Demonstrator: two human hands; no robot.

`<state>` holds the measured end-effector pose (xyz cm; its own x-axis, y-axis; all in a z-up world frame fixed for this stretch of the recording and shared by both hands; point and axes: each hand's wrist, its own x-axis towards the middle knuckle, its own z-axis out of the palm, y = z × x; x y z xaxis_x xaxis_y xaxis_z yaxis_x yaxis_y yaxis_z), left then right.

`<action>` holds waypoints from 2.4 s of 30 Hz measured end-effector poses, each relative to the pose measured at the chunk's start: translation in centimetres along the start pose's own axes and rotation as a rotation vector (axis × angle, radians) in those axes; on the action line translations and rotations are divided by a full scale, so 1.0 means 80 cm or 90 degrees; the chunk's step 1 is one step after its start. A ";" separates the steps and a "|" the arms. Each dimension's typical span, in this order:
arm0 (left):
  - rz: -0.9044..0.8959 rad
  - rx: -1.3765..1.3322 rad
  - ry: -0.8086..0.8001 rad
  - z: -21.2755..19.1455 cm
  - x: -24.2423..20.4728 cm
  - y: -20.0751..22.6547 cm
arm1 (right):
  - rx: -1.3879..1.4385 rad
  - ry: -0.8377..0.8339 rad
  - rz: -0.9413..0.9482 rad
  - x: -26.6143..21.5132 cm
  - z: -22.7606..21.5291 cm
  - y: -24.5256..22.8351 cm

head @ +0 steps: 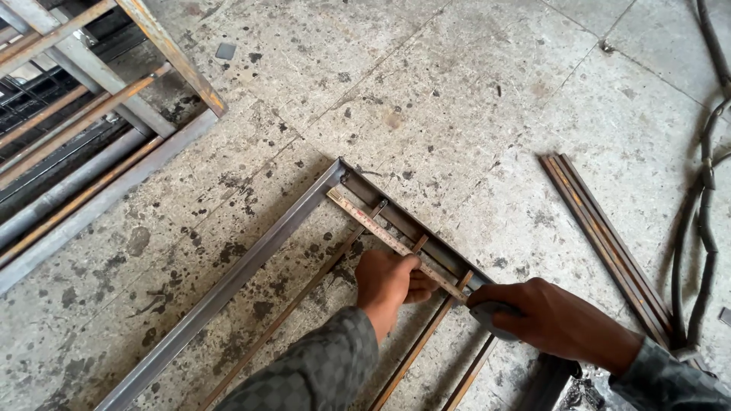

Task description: Measuring a metal frame and welding additional steel bars into place.

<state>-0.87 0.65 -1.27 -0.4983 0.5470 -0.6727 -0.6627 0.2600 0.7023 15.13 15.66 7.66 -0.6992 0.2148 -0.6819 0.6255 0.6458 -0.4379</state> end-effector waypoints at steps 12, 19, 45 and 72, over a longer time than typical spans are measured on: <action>0.035 0.043 0.007 0.000 -0.004 0.004 | -0.020 0.043 -0.061 0.001 0.003 -0.001; 0.075 0.188 -0.053 -0.013 -0.036 0.004 | -0.017 -0.005 -0.005 -0.018 0.037 0.011; -0.185 0.102 -0.337 -0.007 -0.065 -0.071 | -0.073 0.066 -0.169 -0.063 0.113 0.089; 0.367 0.712 -0.002 -0.100 -0.038 0.057 | -0.129 0.153 -0.226 -0.003 0.085 0.064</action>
<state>-6.84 -6.24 2.09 -0.5550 0.8065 -0.2039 0.4865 0.5135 0.7068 20.86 13.88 1.61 -0.9328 0.1037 -0.3451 0.2704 0.8344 -0.4802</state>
